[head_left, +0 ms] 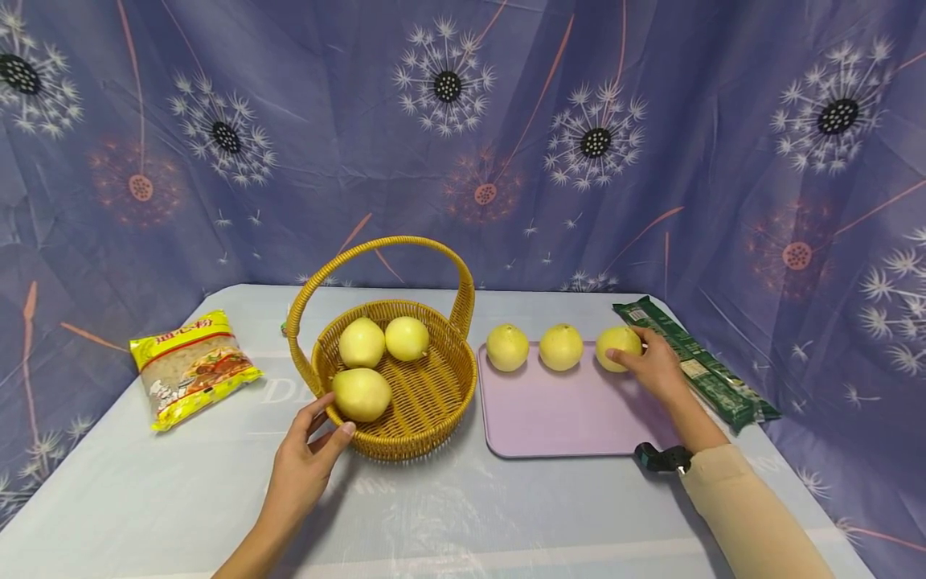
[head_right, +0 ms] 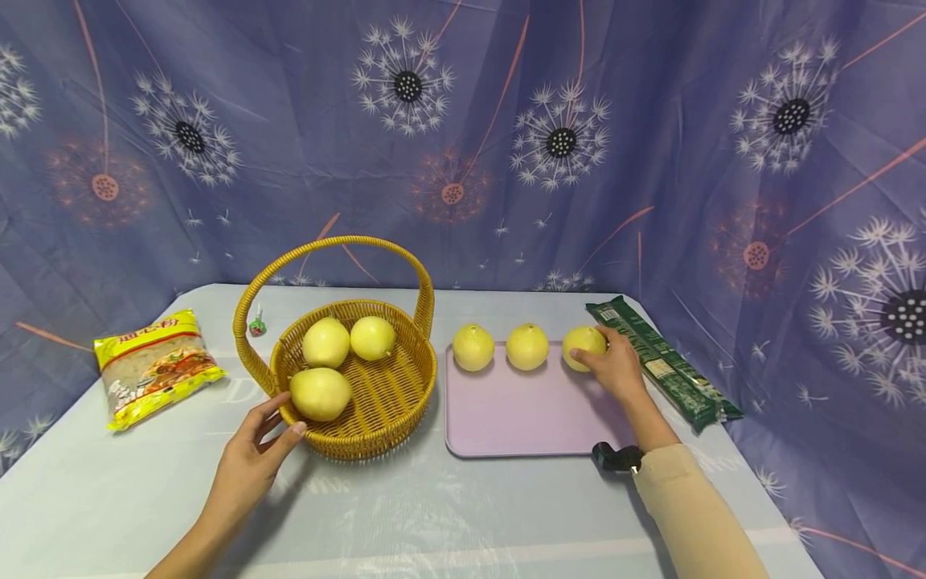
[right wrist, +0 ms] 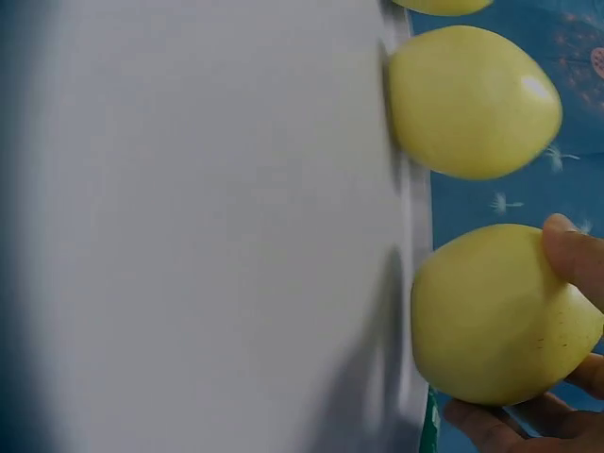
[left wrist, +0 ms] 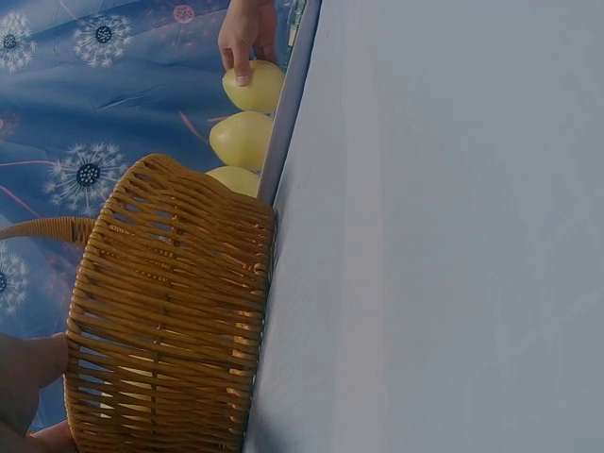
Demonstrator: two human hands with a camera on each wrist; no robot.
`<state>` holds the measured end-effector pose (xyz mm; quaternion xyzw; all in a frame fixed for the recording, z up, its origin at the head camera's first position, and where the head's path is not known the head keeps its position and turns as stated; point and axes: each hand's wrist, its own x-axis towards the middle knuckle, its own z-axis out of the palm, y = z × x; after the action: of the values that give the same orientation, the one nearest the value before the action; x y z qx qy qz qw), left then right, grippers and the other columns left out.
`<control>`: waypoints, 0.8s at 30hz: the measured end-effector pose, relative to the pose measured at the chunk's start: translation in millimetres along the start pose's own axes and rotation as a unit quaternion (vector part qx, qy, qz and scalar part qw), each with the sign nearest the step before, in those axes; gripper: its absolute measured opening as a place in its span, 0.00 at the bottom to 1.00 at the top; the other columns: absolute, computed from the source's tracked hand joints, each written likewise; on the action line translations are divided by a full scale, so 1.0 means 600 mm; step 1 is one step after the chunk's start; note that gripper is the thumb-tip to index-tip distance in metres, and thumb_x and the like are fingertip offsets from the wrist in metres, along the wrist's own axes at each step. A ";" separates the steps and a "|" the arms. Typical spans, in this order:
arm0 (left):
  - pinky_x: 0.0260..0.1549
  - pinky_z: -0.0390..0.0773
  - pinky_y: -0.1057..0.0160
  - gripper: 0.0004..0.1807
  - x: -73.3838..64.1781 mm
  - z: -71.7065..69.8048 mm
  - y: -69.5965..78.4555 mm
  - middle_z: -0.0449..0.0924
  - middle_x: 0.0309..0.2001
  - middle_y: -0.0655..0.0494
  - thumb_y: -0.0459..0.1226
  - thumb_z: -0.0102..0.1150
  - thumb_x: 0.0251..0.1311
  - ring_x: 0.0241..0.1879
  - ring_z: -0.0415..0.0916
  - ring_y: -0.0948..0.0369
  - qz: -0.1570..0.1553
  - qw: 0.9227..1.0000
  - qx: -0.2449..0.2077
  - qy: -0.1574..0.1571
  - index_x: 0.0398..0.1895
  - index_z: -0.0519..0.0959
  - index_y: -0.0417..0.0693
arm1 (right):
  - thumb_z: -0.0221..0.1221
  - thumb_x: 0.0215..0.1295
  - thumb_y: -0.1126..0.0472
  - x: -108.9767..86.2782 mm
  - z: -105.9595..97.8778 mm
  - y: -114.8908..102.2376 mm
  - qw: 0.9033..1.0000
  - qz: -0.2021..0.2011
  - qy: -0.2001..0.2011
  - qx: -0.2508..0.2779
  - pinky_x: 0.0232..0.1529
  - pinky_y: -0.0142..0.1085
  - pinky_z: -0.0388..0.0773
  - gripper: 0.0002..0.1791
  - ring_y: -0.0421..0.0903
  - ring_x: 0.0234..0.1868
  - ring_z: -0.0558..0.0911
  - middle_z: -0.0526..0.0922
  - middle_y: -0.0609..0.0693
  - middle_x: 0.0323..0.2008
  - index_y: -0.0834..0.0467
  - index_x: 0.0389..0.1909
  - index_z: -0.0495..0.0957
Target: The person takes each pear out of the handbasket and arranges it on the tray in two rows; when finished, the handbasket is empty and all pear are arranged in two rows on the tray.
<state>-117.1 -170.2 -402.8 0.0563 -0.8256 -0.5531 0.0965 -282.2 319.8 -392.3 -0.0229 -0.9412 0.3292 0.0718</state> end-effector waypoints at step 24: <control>0.55 0.77 0.54 0.31 -0.001 0.001 -0.002 0.61 0.69 0.44 0.46 0.58 0.63 0.65 0.66 0.45 0.010 1.000 0.006 0.007 0.67 0.62 0.50 | 0.59 0.60 0.40 0.001 0.017 0.016 1.000 -0.005 0.023 -0.009 0.54 0.57 0.73 0.48 0.67 0.59 0.71 0.64 0.71 0.64 0.64 0.71 0.52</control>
<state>-116.7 -170.0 -404.2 0.0524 -0.8289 -0.5465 0.1071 -284.5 321.0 -406.2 -0.0270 -0.9422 0.3202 0.0950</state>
